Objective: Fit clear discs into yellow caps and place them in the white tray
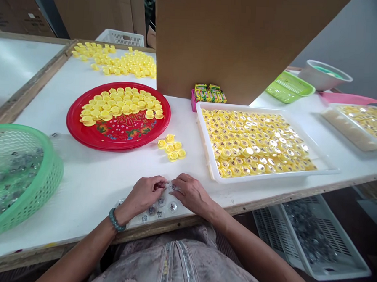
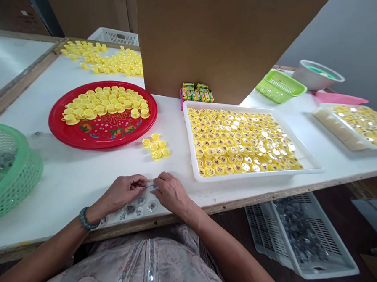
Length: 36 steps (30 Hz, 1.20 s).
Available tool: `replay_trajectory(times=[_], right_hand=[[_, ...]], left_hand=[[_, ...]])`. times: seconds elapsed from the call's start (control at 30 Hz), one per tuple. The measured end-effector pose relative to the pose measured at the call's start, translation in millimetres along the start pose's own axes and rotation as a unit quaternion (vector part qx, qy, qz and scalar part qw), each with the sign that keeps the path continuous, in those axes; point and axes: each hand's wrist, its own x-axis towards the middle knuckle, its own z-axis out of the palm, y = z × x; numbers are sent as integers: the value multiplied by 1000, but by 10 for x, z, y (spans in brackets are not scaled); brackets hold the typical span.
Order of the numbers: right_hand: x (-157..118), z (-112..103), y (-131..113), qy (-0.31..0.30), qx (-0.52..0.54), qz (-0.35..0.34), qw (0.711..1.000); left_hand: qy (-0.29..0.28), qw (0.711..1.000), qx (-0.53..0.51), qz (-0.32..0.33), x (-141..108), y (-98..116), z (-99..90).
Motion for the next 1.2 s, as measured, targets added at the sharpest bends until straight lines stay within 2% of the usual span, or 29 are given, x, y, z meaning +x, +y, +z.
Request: replay_trajectory(times=[0.1, 0.2, 0.3, 0.43, 0.53, 0.63, 0.73, 0.83, 0.93, 1.1, 1.2], right_hand=[[46, 54, -18, 27, 27, 13, 999], [57, 76, -31, 78, 61, 20, 995], [47, 74, -37, 116, 78, 13, 990], [30, 62, -38, 129, 108, 29, 985], [28, 52, -54, 139, 147, 42, 978], [41, 38, -80, 161, 194, 54, 966], [59, 25, -86, 179, 246, 80, 949], [72, 18, -56, 167, 310, 119, 928], [81, 1, -10, 159, 371, 159, 901], [95, -91, 16, 123, 372, 136, 910], [106, -109, -4, 98, 422, 163, 886]], left_hand=[[28, 998, -57, -14, 33, -4, 24], [47, 988, -144, -35, 72, 17, 43], [66, 980, -184, -38, 102, 53, 41], [37, 968, -239, -60, 107, 78, 19], [13, 943, -322, -85, 104, 82, 21], [31, 925, -370, -83, 116, 98, 39], [59, 929, -362, -57, 137, 124, 46], [46, 939, -341, -30, 149, 149, 45], [42, 935, -350, -42, 144, 162, 63], [25, 929, -364, -67, 130, 152, 96], [42, 927, -364, -75, 134, 170, 88]])
